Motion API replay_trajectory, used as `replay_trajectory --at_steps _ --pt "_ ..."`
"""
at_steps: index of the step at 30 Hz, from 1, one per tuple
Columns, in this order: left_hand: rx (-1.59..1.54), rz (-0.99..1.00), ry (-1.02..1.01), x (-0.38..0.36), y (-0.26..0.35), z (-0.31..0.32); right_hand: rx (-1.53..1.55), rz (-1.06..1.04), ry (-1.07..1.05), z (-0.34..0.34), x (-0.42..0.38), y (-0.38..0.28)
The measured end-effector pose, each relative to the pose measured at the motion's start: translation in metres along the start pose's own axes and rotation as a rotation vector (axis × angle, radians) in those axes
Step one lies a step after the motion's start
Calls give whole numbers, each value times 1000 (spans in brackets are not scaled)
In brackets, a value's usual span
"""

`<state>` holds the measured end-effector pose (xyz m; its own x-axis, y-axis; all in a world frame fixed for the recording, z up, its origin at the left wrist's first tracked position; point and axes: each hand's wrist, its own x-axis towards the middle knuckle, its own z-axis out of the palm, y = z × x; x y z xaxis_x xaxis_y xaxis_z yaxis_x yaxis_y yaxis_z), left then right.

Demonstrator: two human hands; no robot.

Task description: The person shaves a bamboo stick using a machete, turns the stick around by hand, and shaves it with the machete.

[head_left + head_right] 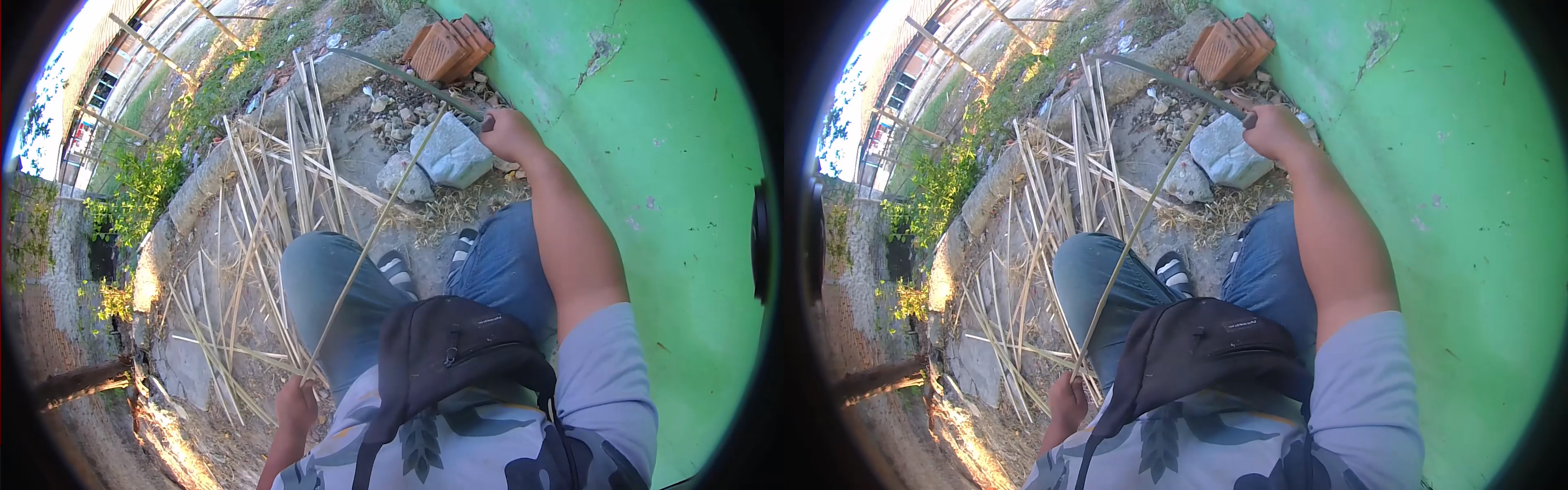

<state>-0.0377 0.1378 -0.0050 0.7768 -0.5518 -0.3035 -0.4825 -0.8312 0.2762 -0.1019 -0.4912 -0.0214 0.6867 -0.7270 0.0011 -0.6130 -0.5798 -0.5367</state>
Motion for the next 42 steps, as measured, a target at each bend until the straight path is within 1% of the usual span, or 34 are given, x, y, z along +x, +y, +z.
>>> replay_trajectory --at_steps 2,5,8,11,14,17,20,23,26,29,32,35,38,42 --pt "-6 10 11 1 3 -1 -9 9 23 0 -1 1" --pt "13 8 13 1 -6 5 -67 -30 -21 -14 -13 -18" --pt "-44 9 12 1 0 7 -11 -142 -45 -14 -24 -24" --pt "-63 36 31 5 -3 10 -130 -146 -28 -15 -25 -29" --pt "-26 30 41 -2 0 8 47 30 -100 -12 -7 -8" --pt "-7 34 68 -3 9 5 79 14 -55 -1 -3 -2" --pt "18 41 88 -3 13 6 -39 -131 -109 -1 -13 -19" --pt "12 48 78 -4 9 9 -230 -174 -156 -8 -27 -42" --pt "-8 38 84 -6 11 9 -119 -92 -143 -2 -17 -24" --pt "23 28 61 -4 4 10 17 -8 -61 -1 -9 -6" --pt "-58 42 58 -3 18 -1 -14 -93 6 -4 -18 -18" --pt "-128 15 -84 4 1 -6 12 -164 8 -3 -25 -33" --pt "-201 -53 -115 20 28 -24 -40 -268 -55 -1 -35 -49" --pt "-282 39 -96 52 49 -26 -156 -375 -168 3 -46 -75"
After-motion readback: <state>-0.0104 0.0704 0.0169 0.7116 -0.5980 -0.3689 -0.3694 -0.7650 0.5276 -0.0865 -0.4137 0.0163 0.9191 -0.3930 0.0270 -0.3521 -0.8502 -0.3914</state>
